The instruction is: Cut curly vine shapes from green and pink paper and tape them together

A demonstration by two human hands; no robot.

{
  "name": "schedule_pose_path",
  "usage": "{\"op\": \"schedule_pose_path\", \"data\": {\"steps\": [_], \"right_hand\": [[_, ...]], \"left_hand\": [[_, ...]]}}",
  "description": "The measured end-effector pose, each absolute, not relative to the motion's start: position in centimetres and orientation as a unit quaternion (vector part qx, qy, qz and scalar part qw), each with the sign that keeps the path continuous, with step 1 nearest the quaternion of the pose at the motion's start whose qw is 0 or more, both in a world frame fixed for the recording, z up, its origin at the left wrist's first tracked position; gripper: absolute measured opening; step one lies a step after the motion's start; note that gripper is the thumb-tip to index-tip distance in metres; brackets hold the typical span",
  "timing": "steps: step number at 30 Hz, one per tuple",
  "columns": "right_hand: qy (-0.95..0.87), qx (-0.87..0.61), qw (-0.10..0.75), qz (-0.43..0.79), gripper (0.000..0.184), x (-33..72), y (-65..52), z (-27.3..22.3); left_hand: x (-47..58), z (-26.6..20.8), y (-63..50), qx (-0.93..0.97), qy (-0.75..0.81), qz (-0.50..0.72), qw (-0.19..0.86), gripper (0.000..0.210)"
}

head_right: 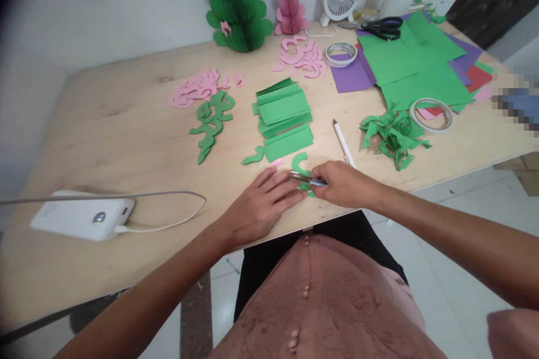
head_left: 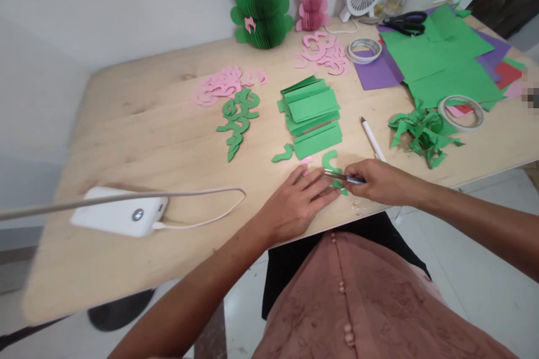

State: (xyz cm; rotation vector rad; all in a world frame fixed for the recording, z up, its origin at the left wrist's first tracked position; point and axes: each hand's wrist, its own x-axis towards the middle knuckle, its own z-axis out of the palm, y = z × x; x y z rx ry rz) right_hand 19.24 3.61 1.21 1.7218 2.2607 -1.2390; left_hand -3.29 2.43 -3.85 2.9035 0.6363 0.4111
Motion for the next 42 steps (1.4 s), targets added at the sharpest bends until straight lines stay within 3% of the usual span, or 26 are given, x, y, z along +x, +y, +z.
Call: {"op": "schedule_pose_path", "data": {"steps": [19,29,33,42], "right_hand": [[0.739,0.576,0.01,-0.35,0.023,19.5,3.5,1.9],[0.671,0.613,-0.13,-0.396,0.021,20.1,-1.1,1.1],[0.648,0.624,-0.16,-0.406,0.028,20.0,-1.6,0.6],[0.632,0.622,-0.222,-0.404,0.025,19.5,-2.3,0.5]], "left_hand": [[-3.2,-3.7,2.3,0.965,0.213,0.136,0.067,0.035],[-3.3,-4.0,2.3,0.966,0.21,0.135,0.062,0.037],[-3.3,-3.9,2.3,0.968,0.206,0.132,0.061,0.038],[-3.2,-3.9,2.4,0.967,0.207,0.14,0.054,0.035]]}}
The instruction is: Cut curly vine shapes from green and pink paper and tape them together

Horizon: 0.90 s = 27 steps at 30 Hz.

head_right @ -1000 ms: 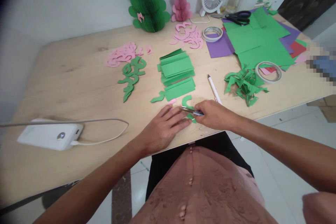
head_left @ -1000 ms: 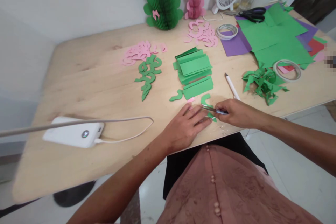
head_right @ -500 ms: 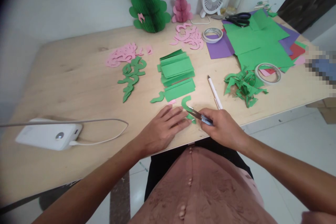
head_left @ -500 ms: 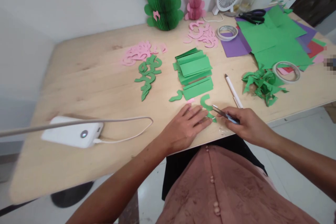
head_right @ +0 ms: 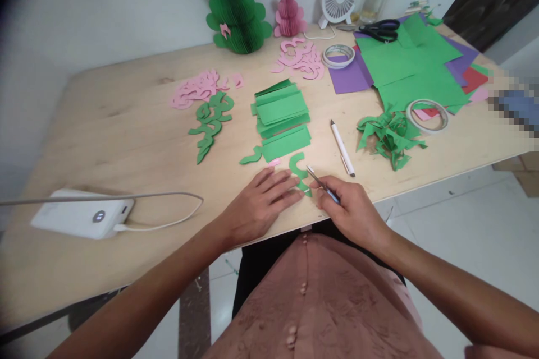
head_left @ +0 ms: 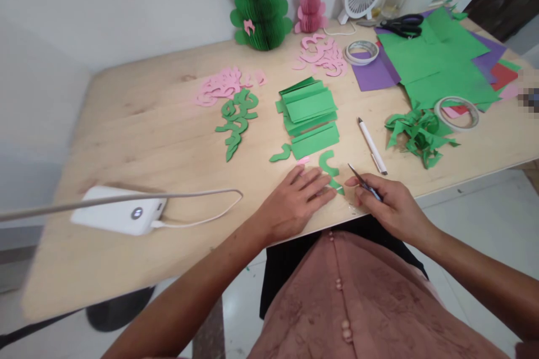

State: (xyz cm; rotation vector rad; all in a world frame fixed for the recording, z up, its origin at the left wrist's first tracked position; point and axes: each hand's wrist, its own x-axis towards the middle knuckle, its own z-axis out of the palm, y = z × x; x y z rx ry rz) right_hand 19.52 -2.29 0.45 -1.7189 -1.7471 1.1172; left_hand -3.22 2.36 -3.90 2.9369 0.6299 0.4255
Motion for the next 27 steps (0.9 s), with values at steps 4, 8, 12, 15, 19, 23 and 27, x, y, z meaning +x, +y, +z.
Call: {"op": "schedule_pose_path", "data": {"steps": [4,8,12,15,19,23,27], "right_hand": [[-0.642,-0.612,0.247,0.391,0.028,19.1,-2.7,0.7],[-0.661,-0.601,0.25,0.374,0.033,18.6,-3.1,0.6],[-0.689,-0.595,0.227,0.346,0.036,18.4,-3.7,0.0],[-0.721,-0.581,0.218,0.309,0.039,18.6,-4.1,-0.5],[-0.748,-0.575,0.216,0.252,0.043,19.2,-4.1,-0.8],[-0.727,-0.603,0.223,0.241,0.041,19.7,-4.2,-0.7],[-0.724,-0.594,0.248,0.249,0.041,19.4,-4.7,-0.9]], "left_hand": [[-3.2,-4.0,2.3,0.966,0.208,0.144,0.051,0.036],[-3.3,-3.9,2.3,0.967,0.208,0.137,0.05,0.037],[-3.3,-3.9,2.3,0.968,0.208,0.133,0.052,0.041],[-3.3,-3.9,2.3,0.967,0.208,0.136,0.055,0.039],[-3.3,-4.0,2.3,0.966,0.205,0.142,0.06,0.036],[-3.2,-4.0,2.3,0.965,0.208,0.146,0.065,0.035],[-3.2,-4.0,2.3,0.964,0.209,0.149,0.067,0.035]]}}
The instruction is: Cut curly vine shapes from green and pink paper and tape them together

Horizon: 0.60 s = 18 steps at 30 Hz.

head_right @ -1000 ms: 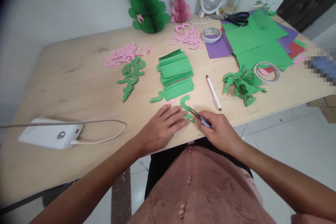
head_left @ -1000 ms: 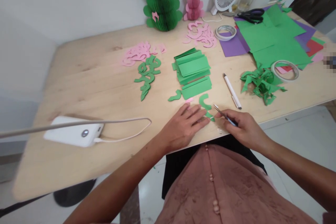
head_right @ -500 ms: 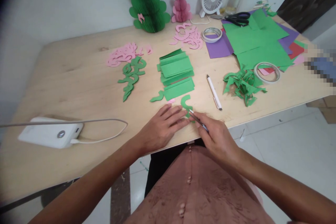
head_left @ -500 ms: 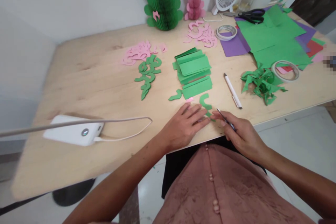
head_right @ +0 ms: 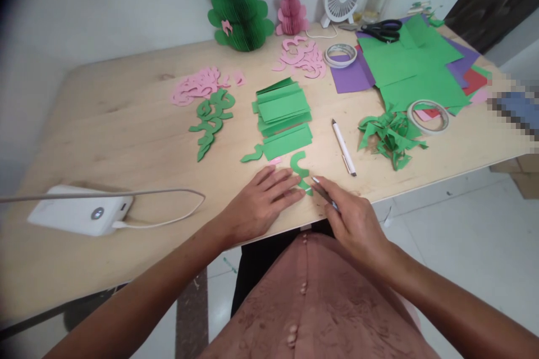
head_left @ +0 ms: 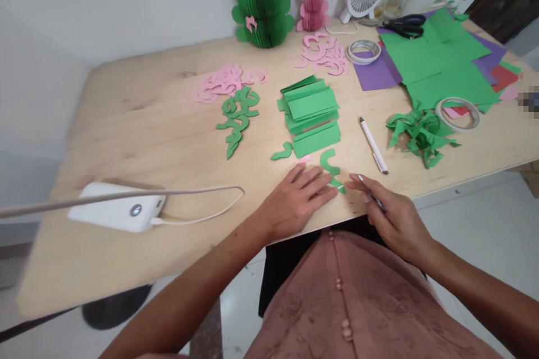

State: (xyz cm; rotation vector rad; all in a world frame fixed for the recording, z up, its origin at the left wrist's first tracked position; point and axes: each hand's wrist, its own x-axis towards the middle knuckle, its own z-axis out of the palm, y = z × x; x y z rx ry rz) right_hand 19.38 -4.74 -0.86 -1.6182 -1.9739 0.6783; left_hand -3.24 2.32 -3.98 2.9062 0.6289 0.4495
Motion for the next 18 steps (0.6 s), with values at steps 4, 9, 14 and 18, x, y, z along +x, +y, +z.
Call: {"op": "schedule_pose_path", "data": {"steps": [4,9,14,18], "right_hand": [[-0.756,-0.569,0.228,0.231,0.044,19.05,-4.82,-1.23],[-0.731,-0.588,0.235,0.255,0.04,18.91,-4.33,-0.79],[-0.691,-0.607,0.252,0.301,0.038,18.68,-4.45,-0.51],[-0.715,-0.59,0.243,0.287,0.04,18.83,-4.65,-1.29]], "left_hand": [[-3.24,-3.97,2.33,0.966,0.207,0.14,0.066,0.036],[-3.31,-3.94,2.41,0.963,0.212,0.146,0.085,0.038],[-3.5,-3.85,2.54,0.954,0.217,0.168,0.12,0.041],[-3.55,-3.72,2.59,0.948,0.217,0.183,0.145,0.041]]}}
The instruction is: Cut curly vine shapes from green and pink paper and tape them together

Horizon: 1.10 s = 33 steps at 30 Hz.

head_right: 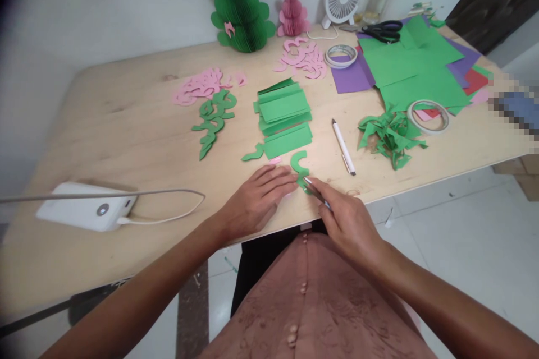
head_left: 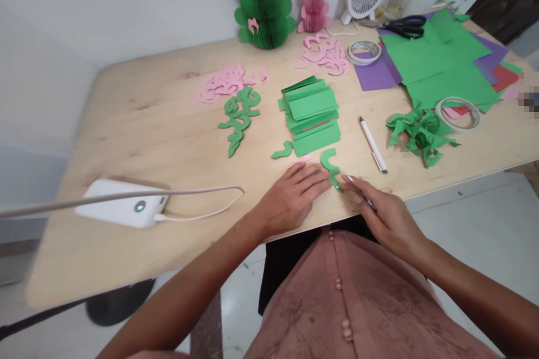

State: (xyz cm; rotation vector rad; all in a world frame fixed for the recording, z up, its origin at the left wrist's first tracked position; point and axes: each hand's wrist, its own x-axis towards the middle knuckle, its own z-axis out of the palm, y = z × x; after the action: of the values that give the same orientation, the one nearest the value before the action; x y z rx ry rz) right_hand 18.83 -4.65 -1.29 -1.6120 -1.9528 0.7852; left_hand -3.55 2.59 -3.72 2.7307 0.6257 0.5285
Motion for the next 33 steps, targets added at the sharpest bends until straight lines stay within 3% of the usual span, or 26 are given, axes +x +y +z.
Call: {"op": "schedule_pose_path", "data": {"steps": [9,22,29,33], "right_hand": [[-0.652,-0.622,0.265,0.343,0.04,18.7,-4.2,0.0],[-0.719,-0.583,0.238,0.294,0.04,18.8,-4.3,-0.8],[-0.638,-0.608,0.26,0.395,0.042,19.5,-3.7,0.1],[-0.563,-0.571,0.278,0.529,0.038,19.6,-3.1,0.5]], "left_hand": [[-3.9,-3.0,2.8,0.918,0.229,0.264,0.188,0.035],[-3.8,-2.1,1.9,0.899,0.276,0.276,0.2,0.034],[-4.4,-2.3,0.8,0.832,0.34,0.365,0.243,0.033],[-4.1,-1.7,-0.3,0.779,0.387,0.39,0.303,0.026]]}}
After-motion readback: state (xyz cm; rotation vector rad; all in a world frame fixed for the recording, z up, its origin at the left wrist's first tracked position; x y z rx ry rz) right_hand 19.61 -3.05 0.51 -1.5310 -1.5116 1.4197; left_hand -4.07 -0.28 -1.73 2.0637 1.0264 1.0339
